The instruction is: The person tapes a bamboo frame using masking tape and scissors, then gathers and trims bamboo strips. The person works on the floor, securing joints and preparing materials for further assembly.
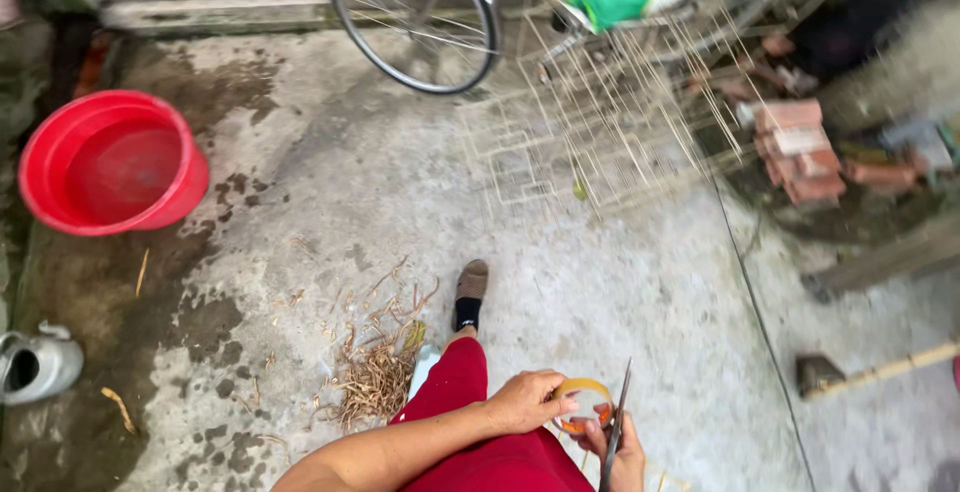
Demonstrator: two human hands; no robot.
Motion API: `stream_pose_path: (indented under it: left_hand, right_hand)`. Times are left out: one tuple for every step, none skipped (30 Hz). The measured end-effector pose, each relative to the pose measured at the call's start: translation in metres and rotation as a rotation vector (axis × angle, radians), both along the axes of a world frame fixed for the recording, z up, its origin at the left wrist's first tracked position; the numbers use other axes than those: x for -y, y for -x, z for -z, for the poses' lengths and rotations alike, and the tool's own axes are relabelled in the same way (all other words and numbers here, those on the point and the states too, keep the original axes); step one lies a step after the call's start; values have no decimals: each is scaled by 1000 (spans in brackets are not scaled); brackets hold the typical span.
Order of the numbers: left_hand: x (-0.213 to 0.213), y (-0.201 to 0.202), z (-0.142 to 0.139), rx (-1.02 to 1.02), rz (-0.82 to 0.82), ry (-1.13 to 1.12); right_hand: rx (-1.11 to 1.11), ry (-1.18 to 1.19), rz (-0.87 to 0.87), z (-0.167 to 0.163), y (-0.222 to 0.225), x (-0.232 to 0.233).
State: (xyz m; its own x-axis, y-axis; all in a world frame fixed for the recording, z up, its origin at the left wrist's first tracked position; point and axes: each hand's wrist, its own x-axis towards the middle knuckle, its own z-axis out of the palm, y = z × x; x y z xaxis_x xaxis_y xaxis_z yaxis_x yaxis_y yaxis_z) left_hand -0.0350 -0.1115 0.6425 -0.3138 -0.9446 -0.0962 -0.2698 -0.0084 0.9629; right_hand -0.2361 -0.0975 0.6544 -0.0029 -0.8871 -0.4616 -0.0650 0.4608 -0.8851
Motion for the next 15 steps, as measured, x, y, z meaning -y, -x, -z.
stream_pose_path:
  left_hand:
    - [6, -13, 3, -54, -14, -86]
    - [19, -27, 9, -109, -20, -170]
    - [32, -41, 11, -173, -44, -186]
    - [46, -54, 13, -239, -71, -203]
    - [67, -67, 21, -306, -95, -223]
    - [83, -81, 24, -359, -104, -215]
    - [107, -97, 28, -412, -113, -207]
    - [130, -116, 30, -464, -124, -196]
    - [155, -138, 30, -417, -166, -164]
    - [182, -161, 28, -367, -209, -133]
    - [207, -188, 21, -316, -249, -106]
    - [234, -216, 12, -241, -323, 28]
    - [260, -245, -1, -164, -392, 160]
    - [287, -274, -18, -84, -459, 293]
    - [313, -303, -38, -134, -482, 352]
  right_hand:
    - [-2, 14, -9, 1, -15, 11]
    - [-4, 27, -12, 6, -31, 26]
    - [-4, 39, -17, 6, -48, 42]
    - [0, 39, -2, 5, -65, 61]
    - [3, 34, 15, 11, -82, 86]
    - [5, 26, 35, 9, -97, 105]
    - [10, 27, 20, 10, -113, 130]
    - [16, 30, 2, 8, -132, 158]
    - [23, 37, -17, 8, -154, 189]
    - [29, 93, -58, 10, -177, 222]
    - [36, 146, -96, 9, -202, 252]
    - [43, 198, -131, 10, -225, 283]
    - [41, 197, -134, 9, -248, 313]
    - [39, 198, -138, 8, -269, 344]
    - [39, 204, -141, 7, -292, 376]
